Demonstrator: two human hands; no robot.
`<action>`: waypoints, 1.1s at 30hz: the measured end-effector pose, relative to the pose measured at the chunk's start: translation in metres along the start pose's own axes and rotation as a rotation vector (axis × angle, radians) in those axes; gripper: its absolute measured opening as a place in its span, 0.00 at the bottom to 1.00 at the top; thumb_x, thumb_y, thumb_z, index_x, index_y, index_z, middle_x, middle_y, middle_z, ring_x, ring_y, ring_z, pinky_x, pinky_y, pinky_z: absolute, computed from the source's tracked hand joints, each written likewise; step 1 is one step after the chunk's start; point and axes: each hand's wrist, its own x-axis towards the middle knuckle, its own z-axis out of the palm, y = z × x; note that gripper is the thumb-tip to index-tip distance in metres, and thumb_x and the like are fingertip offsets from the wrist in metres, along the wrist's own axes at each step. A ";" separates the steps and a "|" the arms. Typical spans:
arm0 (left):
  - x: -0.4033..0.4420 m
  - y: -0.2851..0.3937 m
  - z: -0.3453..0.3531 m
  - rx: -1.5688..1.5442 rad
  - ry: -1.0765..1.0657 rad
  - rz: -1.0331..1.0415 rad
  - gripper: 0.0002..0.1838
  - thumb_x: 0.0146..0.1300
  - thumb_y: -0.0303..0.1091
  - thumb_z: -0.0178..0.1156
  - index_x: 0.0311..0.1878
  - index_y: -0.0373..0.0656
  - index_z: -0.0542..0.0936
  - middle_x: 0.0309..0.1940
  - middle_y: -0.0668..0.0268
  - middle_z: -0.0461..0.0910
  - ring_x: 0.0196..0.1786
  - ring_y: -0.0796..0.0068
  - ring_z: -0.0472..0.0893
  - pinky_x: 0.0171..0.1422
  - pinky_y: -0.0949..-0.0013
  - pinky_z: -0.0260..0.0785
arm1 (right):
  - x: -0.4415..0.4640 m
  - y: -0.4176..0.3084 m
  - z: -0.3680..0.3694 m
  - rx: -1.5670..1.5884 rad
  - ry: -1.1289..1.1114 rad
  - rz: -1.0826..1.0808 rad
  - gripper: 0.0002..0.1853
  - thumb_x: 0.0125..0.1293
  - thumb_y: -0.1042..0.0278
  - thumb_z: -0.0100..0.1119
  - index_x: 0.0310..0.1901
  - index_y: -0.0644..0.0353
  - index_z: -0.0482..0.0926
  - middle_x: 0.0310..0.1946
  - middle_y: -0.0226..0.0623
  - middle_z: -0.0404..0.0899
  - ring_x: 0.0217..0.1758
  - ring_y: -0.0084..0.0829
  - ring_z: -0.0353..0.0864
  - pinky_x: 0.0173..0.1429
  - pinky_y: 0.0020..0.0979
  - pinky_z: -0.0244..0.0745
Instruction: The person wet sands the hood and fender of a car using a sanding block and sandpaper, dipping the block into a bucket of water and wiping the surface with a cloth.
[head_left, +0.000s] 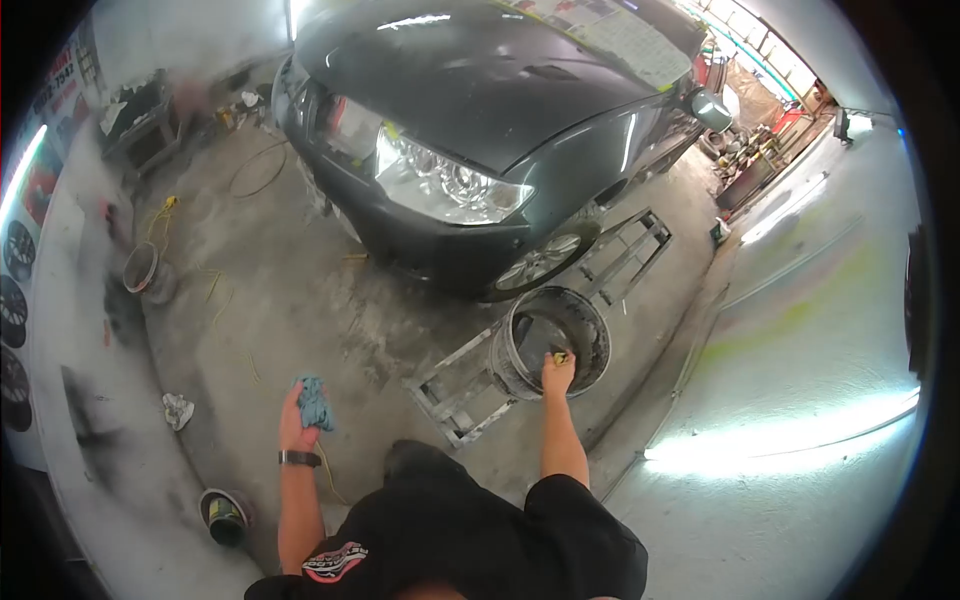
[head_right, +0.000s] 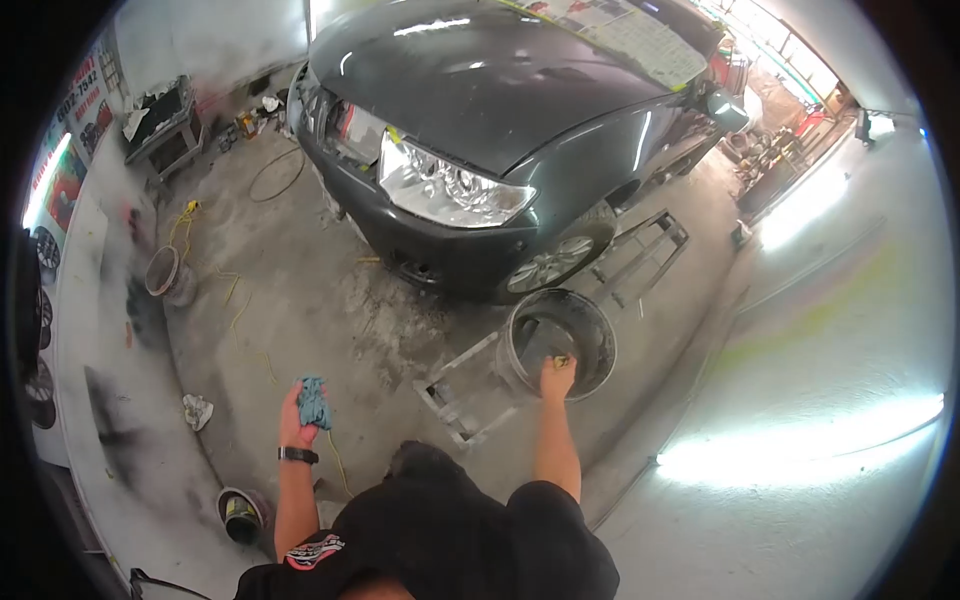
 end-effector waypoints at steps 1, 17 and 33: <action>0.007 0.005 0.003 0.035 -0.012 -0.016 0.12 0.76 0.39 0.62 0.53 0.42 0.82 0.40 0.59 0.89 0.36 0.66 0.87 0.40 0.64 0.82 | 0.007 0.012 0.002 0.146 -0.036 0.122 0.29 0.67 0.63 0.69 0.67 0.67 0.74 0.54 0.53 0.85 0.58 0.52 0.86 0.62 0.45 0.80; 0.237 0.191 0.368 1.066 -0.559 0.392 0.18 0.70 0.41 0.73 0.56 0.42 0.83 0.37 0.72 0.82 0.36 0.83 0.79 0.39 0.73 0.74 | 0.122 -0.355 0.142 0.625 0.277 -0.240 0.24 0.77 0.68 0.67 0.70 0.61 0.76 0.39 0.27 0.82 0.39 0.18 0.81 0.46 0.21 0.78; 0.393 0.151 0.688 1.360 -1.190 1.257 0.20 0.63 0.47 0.75 0.46 0.41 0.82 0.33 0.52 0.86 0.40 0.44 0.85 0.46 0.51 0.76 | 0.293 -0.568 0.304 -0.373 0.306 -0.514 0.35 0.70 0.59 0.59 0.76 0.64 0.69 0.80 0.46 0.65 0.85 0.48 0.58 0.83 0.64 0.53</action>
